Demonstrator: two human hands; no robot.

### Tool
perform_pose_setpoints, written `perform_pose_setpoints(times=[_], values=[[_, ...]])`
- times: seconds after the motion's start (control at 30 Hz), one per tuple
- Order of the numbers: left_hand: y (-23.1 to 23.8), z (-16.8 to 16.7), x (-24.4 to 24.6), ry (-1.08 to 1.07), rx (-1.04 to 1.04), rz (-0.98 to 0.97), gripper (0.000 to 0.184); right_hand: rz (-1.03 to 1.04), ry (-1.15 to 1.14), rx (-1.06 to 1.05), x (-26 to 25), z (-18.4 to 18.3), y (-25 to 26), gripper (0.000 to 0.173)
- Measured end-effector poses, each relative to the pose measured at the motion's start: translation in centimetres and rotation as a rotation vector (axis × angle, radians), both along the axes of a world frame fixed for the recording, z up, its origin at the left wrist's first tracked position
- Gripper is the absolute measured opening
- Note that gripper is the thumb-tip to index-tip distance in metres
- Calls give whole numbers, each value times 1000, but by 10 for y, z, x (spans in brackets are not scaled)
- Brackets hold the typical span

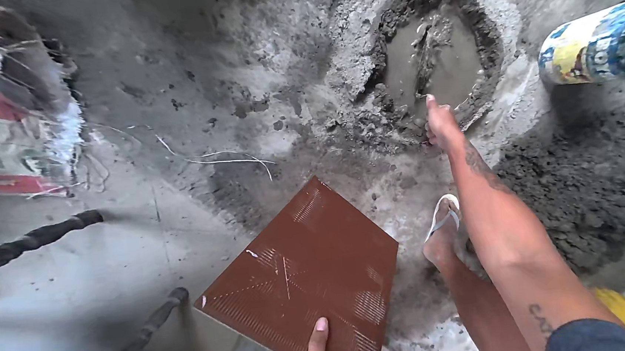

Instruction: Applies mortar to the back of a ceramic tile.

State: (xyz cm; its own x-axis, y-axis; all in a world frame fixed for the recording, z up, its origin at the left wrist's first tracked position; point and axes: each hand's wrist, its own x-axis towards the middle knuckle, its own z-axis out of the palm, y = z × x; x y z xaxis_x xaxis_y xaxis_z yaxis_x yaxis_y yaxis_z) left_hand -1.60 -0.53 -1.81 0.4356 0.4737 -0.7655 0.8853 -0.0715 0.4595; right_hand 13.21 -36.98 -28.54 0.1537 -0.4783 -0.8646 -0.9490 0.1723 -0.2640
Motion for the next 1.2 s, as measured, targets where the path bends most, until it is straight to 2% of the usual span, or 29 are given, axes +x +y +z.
perform_pose_setpoints(times=[0.13, 0.2, 0.33, 0.6, 0.67, 0.77, 0.87, 0.93, 1.0, 1.1, 1.2], values=[[-4, 0, 3, 11, 10, 23, 13, -195, -80, 177, 7, 27, -2, 59], [-7, 1, 3, 12, 0, 29, 13, -207, -38, 211, 1, 27, -8, 59], [-10, -1, 4, 18, -3, 28, 14, -264, -102, 317, 12, 33, -10, 58], [-14, -3, 4, 26, -9, -6, 13, -300, -94, 361, -6, 25, -7, 59], [-15, -4, 5, 23, -5, -2, 13, -301, -136, 387, 4, 31, -7, 58], [-15, -4, 5, 22, -15, 4, 14, -86, -188, 42, -5, 43, -11, 51], [-16, -5, 5, 1, -35, 12, 15, 148, -220, -72, -19, 44, -35, 33], [-17, -6, 6, -7, -36, 7, 15, 427, -131, -227, -27, 40, -56, 32], [-18, -7, 7, -22, -56, 6, 16, 583, -62, -368, -28, 39, -75, 37], [-18, -7, 5, -46, -90, -8, 16, 589, -53, -524, -21, 29, -100, 42], [-21, -8, 7, -47, -80, -13, 16, 544, -74, -578, -8, 5, -111, 44]])
